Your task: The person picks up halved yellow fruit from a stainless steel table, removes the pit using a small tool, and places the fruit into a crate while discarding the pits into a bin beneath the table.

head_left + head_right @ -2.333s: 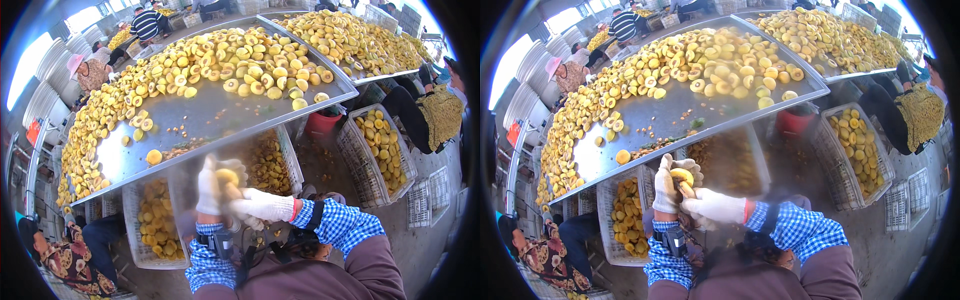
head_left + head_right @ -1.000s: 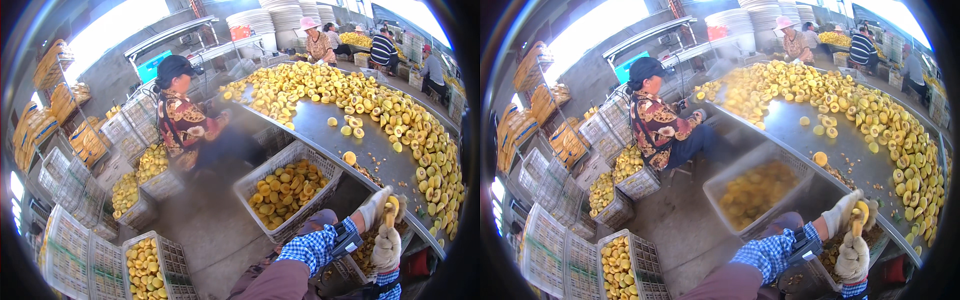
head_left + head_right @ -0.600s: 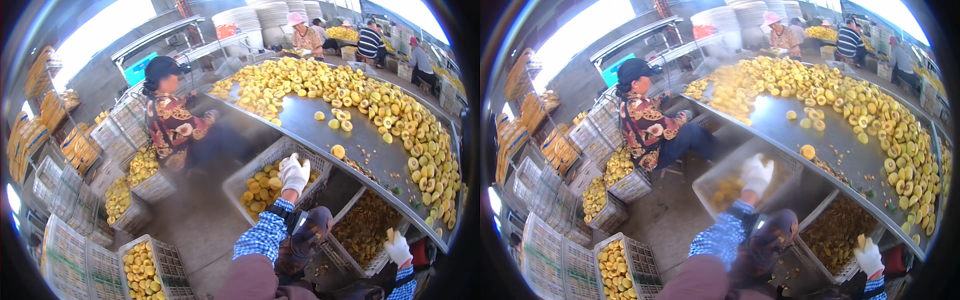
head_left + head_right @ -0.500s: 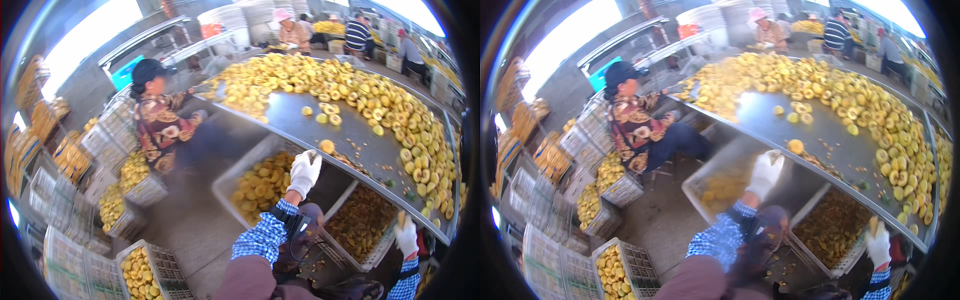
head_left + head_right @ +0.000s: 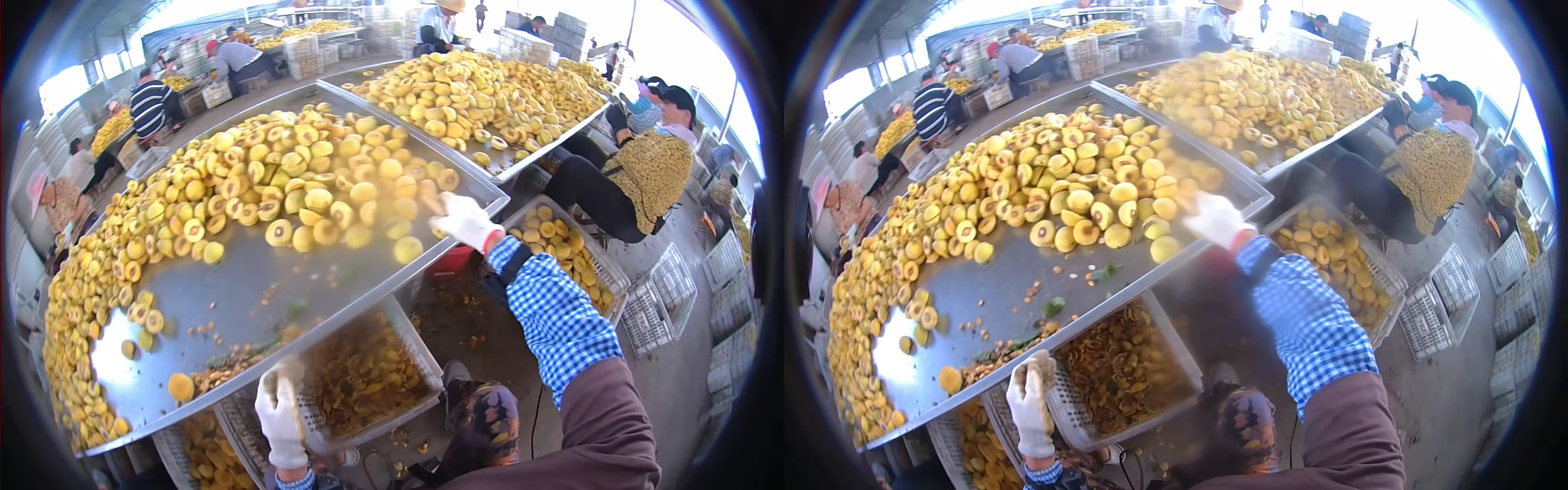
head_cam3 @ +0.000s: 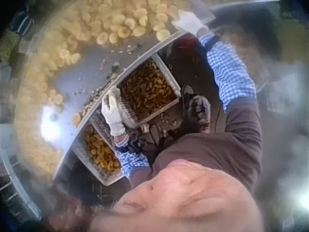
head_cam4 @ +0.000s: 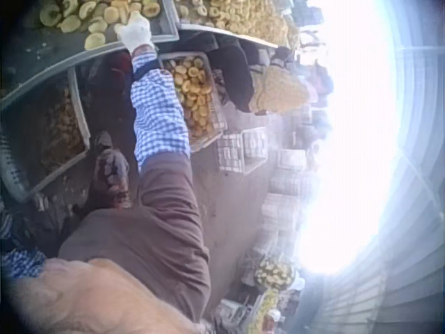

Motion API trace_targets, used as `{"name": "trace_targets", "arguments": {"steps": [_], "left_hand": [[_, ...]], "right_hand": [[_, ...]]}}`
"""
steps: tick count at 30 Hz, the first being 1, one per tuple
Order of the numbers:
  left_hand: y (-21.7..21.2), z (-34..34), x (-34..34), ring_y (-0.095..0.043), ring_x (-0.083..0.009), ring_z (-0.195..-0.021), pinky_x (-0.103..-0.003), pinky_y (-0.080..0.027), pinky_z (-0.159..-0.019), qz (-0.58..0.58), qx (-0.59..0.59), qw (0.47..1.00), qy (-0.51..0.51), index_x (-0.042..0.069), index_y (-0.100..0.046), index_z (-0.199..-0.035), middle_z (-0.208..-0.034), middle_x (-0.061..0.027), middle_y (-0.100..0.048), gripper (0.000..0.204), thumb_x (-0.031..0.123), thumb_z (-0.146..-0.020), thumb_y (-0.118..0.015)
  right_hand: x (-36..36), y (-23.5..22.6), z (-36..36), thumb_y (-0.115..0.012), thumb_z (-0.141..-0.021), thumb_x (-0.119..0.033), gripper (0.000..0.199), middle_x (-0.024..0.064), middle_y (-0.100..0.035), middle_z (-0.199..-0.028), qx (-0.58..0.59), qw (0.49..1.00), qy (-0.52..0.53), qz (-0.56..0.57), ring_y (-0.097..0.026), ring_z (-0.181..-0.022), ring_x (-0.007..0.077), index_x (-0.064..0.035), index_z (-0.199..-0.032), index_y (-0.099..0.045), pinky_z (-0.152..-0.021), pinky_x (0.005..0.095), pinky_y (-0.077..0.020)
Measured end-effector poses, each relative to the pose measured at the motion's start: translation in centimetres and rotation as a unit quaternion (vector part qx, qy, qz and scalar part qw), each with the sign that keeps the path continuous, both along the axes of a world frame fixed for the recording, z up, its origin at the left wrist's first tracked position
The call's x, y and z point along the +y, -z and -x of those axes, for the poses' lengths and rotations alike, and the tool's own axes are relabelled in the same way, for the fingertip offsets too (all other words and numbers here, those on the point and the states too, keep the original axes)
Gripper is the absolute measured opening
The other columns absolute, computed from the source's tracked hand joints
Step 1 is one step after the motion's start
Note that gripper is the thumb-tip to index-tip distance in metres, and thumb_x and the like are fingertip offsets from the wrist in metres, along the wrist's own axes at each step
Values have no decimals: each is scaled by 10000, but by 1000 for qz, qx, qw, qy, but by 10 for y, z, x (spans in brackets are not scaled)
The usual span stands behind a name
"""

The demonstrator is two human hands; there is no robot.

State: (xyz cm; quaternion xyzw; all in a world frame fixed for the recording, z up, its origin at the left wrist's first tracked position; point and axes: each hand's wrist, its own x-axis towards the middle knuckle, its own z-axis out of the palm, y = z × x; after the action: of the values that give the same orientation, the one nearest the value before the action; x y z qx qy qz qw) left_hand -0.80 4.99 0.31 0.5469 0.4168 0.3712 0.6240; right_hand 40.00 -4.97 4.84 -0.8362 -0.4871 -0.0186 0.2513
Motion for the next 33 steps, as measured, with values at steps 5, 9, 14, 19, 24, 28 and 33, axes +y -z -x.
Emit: {"name": "trace_targets", "arguments": {"steps": [5, 9, 14, 19, 24, 28, 33], "left_hand": [[-9, -10, -4, -594, -143, -866, -274, -478, -796, -10, 10, 999, 31, -16, -571, -1033, -969, -85, -630, 159, 80, -946, -479], [-9, -4, -6, -635, -188, -902, -318, -507, -824, -40, -1, 998, 52, -28, -566, -1099, -1005, -110, -645, 237, 152, -969, -483], [-25, -8, -14, -653, -232, -856, -327, -545, -695, 72, -44, 992, 96, -33, -550, -1136, -974, -156, -650, 386, 306, -962, -495], [-27, -26, -13, -629, -277, -914, -319, -532, -635, 269, -157, 912, 267, 69, -352, -1388, -1258, -168, -514, 600, 477, -953, -415], [-10, -36, -56, -623, -228, -935, -274, -521, -578, 384, -455, 757, 268, 84, -396, -1352, -1173, -95, -572, 691, 623, -934, -288], [-16, -13, -60, -632, -227, -876, -249, -496, -571, 221, -363, 895, 137, 57, -409, -1353, -1142, -113, -597, 627, 542, -969, -306], [-23, 19, -62, -606, -233, -894, -305, -510, -719, 190, -413, 890, 22, 20, -394, -1348, -1190, -157, -557, 664, 532, -929, -449]], "right_hand": [[41, 29, 12, -671, -712, -341, 512, 186, -644, -987, 23, 993, -68, 95, -620, -918, 340, -11, -1087, -559, -814, 399, -483], [69, 37, 39, -661, -696, -340, 584, 202, -630, -1031, -33, 969, -59, 237, -610, -986, 326, -13, -1157, -514, -853, 388, -475], [51, 13, 31, -659, -725, -440, 717, 159, -632, -886, 165, 977, 2, 132, -643, -786, 270, 0, -1247, -440, -635, 351, -500], [21, -41, 130, -566, -852, -230, 602, 52, -587, -858, 644, 728, -233, -10, -531, -532, 82, -20, -1364, -330, -459, 205, -439], [-15, -46, 203, -586, -875, -188, 493, 71, -576, -1151, 539, 805, -241, 56, -546, -1002, 117, -5, -1311, -447, -837, 255, -456], [-23, -31, 235, -530, -890, -219, 259, 21, -583, -821, 507, 845, -155, -66, -526, -561, 73, -31, -1065, -501, -458, 196, -427], [-56, -23, 294, -529, -917, -232, 241, 26, -549, -691, 580, 789, -190, 66, -533, -525, 103, -42, -1058, -487, -479, 243, -441]]}}
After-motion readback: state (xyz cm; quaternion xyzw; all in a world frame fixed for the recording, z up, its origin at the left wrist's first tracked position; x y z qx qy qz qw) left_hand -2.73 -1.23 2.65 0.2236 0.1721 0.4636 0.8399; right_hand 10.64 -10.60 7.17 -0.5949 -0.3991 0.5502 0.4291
